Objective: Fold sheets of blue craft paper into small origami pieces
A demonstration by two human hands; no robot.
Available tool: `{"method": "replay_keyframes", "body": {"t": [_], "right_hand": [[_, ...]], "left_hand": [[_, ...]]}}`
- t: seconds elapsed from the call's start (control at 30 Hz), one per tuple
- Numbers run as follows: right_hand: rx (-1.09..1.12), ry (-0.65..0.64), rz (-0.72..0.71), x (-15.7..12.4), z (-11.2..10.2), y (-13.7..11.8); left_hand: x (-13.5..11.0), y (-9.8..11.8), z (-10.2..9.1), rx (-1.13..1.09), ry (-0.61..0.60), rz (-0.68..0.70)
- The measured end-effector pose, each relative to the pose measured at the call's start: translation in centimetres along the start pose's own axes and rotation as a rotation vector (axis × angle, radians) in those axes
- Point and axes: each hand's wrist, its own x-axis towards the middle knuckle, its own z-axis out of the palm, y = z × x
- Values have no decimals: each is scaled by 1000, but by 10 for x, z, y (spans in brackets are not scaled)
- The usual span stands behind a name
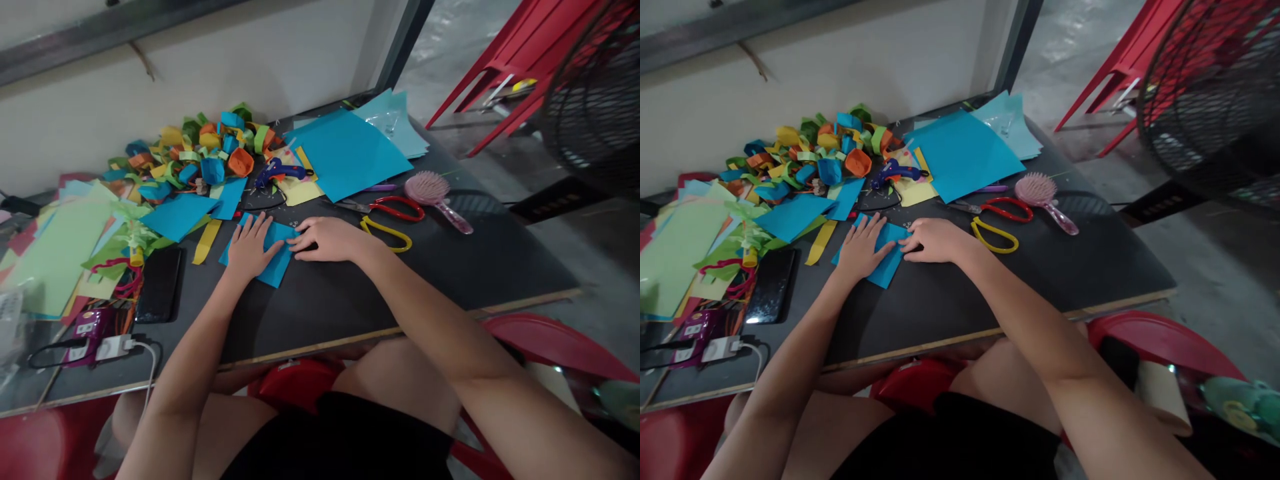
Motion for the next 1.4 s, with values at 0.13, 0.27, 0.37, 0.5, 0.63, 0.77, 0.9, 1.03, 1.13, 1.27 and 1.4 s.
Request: {"method": "replay_keyframes", "body": {"t": [0.13, 0.27, 0.37, 0.5, 0.63, 0.77, 0.9, 1.03, 1.13, 1.27, 1.4], "right_hand": [[6, 3, 18, -3, -2, 2], [24, 95, 6, -3, 0, 4], [-4, 199, -4, 3, 6, 6], [-116, 137, -5, 11, 13, 13], [-188, 115, 64, 11, 9, 22], [-165, 155, 185, 6, 2, 17], [-124, 289, 327, 8, 8, 1], [-107, 327, 344, 15, 21, -12], [-38, 322, 398, 20, 25, -16], [109, 231, 427, 21, 24, -16], [370, 246, 390, 18, 18, -13]], "left_hand": [[1, 3, 0, 1, -35, -46], [0, 6, -5, 3, -59, -131], [-1, 6, -4, 18, -56, -137], [-2, 7, -1, 72, -22, -140], [-2, 6, 1, 95, -17, -141], [-1, 4, 2, 97, -21, -158], [0, 3, 2, 94, -32, -149], [-1, 3, 5, 114, -12, -127], [-2, 3, 6, 110, 14, -105], [-3, 2, 2, 111, -20, -54], [-3, -1, -8, 97, -103, 52]]}}
